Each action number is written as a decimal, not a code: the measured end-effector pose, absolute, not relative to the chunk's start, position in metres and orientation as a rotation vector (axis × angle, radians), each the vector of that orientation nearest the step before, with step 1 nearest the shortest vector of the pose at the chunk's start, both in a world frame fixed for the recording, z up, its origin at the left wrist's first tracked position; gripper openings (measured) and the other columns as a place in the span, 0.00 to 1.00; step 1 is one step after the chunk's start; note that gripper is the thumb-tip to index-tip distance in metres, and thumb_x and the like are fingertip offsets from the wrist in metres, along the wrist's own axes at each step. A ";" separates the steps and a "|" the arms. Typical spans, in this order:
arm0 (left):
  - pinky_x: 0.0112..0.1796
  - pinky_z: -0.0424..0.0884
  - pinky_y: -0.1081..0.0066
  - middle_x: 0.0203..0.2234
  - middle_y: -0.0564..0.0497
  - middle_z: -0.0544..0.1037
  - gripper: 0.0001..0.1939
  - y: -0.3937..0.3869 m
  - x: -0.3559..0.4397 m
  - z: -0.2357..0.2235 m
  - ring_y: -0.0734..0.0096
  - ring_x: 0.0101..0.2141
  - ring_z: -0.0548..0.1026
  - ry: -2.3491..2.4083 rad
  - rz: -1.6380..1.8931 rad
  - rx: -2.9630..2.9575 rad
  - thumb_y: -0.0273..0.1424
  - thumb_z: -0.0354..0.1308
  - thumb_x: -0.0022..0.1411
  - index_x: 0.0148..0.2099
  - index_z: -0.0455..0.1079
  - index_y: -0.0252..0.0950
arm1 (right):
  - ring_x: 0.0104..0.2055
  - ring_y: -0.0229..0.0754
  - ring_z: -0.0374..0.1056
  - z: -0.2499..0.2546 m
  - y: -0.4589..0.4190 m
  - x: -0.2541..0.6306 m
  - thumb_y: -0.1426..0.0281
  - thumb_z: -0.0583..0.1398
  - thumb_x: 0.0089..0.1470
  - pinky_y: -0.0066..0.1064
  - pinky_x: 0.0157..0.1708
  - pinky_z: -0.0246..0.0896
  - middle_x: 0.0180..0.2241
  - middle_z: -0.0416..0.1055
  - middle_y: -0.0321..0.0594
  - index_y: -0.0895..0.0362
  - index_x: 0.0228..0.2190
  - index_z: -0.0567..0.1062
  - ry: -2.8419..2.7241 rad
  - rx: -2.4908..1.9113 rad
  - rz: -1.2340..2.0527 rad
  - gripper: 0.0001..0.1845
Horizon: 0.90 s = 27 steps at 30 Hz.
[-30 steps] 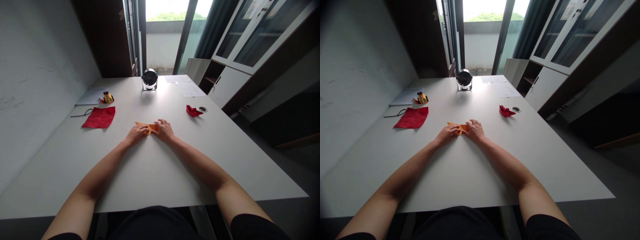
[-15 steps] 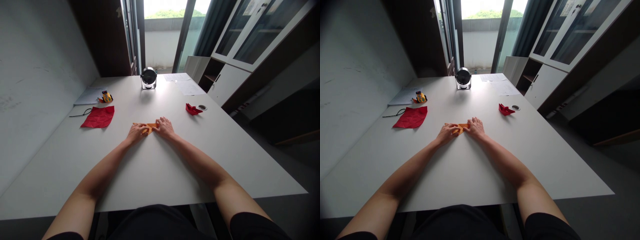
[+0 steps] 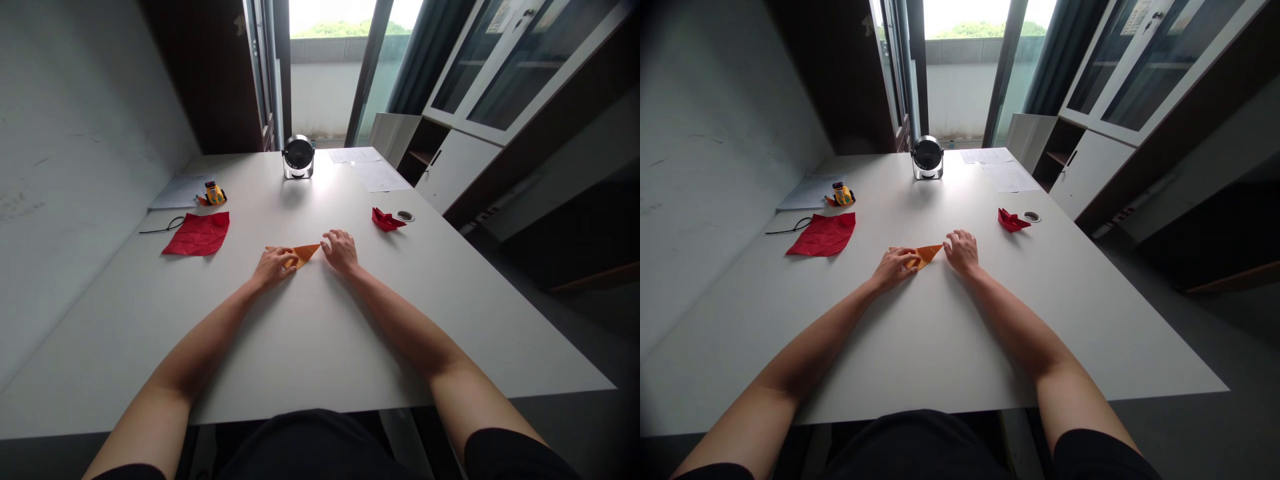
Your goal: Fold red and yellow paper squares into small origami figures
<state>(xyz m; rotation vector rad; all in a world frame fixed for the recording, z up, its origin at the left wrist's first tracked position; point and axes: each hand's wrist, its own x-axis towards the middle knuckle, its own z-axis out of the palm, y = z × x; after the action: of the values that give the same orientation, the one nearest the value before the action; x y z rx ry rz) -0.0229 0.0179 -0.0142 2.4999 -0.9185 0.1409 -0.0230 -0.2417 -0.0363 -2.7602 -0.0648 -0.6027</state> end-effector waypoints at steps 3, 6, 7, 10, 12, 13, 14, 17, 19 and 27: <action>0.56 0.62 0.54 0.54 0.49 0.76 0.16 0.018 -0.023 -0.015 0.54 0.53 0.71 -0.928 0.162 2.501 0.40 0.60 0.63 0.52 0.77 0.46 | 0.63 0.56 0.57 -0.028 -0.226 -0.032 0.59 0.55 0.65 0.50 0.63 0.49 0.58 0.67 0.51 0.56 0.51 0.75 -0.242 -2.735 -0.608 0.20; 0.56 0.62 0.53 0.54 0.48 0.76 0.16 0.018 -0.022 -0.016 0.54 0.53 0.71 -0.941 0.181 2.495 0.40 0.60 0.64 0.53 0.77 0.46 | 0.61 0.53 0.61 -0.020 -0.214 -0.038 0.62 0.50 0.68 0.46 0.61 0.53 0.57 0.70 0.49 0.55 0.52 0.74 -0.309 -2.658 -0.616 0.20; 0.56 0.61 0.53 0.54 0.48 0.76 0.16 0.018 -0.022 -0.017 0.53 0.53 0.70 -0.946 0.189 2.489 0.40 0.60 0.64 0.53 0.77 0.46 | 0.58 0.51 0.63 -0.018 -0.212 -0.040 0.62 0.49 0.68 0.44 0.59 0.55 0.55 0.71 0.48 0.55 0.52 0.74 -0.299 -2.624 -0.595 0.20; 0.56 0.61 0.52 0.54 0.48 0.75 0.17 0.019 -0.021 -0.019 0.52 0.53 0.70 -0.963 0.191 2.474 0.41 0.62 0.63 0.54 0.76 0.47 | 0.48 0.48 0.71 -0.015 -0.213 -0.041 0.59 0.50 0.68 0.39 0.49 0.64 0.46 0.77 0.45 0.55 0.54 0.72 -0.239 -2.531 -0.463 0.21; 0.56 0.61 0.52 0.54 0.48 0.75 0.18 0.020 -0.020 -0.021 0.52 0.54 0.69 -0.975 0.177 2.474 0.41 0.62 0.63 0.54 0.76 0.48 | 0.41 0.45 0.73 -0.015 -0.215 -0.040 0.56 0.54 0.66 0.36 0.44 0.66 0.41 0.78 0.41 0.53 0.55 0.70 -0.233 -2.479 -0.383 0.22; 0.56 0.61 0.52 0.54 0.48 0.75 0.17 0.020 -0.020 -0.021 0.52 0.54 0.69 -0.979 0.171 2.477 0.41 0.61 0.64 0.54 0.76 0.49 | 0.39 0.44 0.73 -0.015 -0.216 -0.040 0.56 0.54 0.65 0.35 0.42 0.66 0.40 0.79 0.40 0.52 0.56 0.70 -0.246 -2.451 -0.358 0.23; 0.55 0.61 0.52 0.54 0.48 0.75 0.17 0.020 -0.020 -0.022 0.52 0.53 0.69 -0.983 0.168 2.481 0.41 0.60 0.64 0.54 0.77 0.49 | 0.37 0.43 0.73 -0.016 -0.217 -0.040 0.55 0.55 0.65 0.35 0.41 0.66 0.40 0.79 0.39 0.52 0.56 0.69 -0.265 -2.421 -0.346 0.22; 0.55 0.61 0.52 0.54 0.47 0.74 0.15 0.021 -0.018 -0.025 0.53 0.54 0.70 -0.996 0.167 2.486 0.41 0.59 0.66 0.53 0.77 0.50 | 0.36 0.42 0.73 -0.017 -0.216 -0.041 0.56 0.55 0.65 0.33 0.40 0.67 0.41 0.79 0.38 0.50 0.56 0.69 -0.304 -2.367 -0.335 0.22; 0.55 0.61 0.52 0.54 0.47 0.73 0.15 0.021 -0.017 -0.026 0.54 0.54 0.69 -1.018 0.158 2.467 0.41 0.58 0.67 0.54 0.77 0.52 | 0.36 0.42 0.73 -0.019 -0.214 -0.040 0.57 0.58 0.62 0.34 0.40 0.66 0.39 0.79 0.38 0.50 0.57 0.69 -0.286 -2.411 -0.334 0.23; 0.59 0.60 0.52 0.56 0.49 0.73 0.11 0.021 -0.016 -0.026 0.56 0.58 0.66 -1.032 0.177 2.390 0.36 0.59 0.66 0.48 0.79 0.48 | 0.33 0.40 0.71 -0.025 -0.220 -0.032 0.69 0.57 0.58 0.32 0.40 0.65 0.33 0.77 0.34 0.51 0.53 0.73 -0.184 -2.362 -0.312 0.21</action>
<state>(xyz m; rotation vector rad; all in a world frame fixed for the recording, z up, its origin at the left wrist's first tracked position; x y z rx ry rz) -0.0161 0.0207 -0.0256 2.3904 -1.0323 0.1770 -0.0318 -0.2203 -0.0247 -2.3616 -0.1836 -0.3116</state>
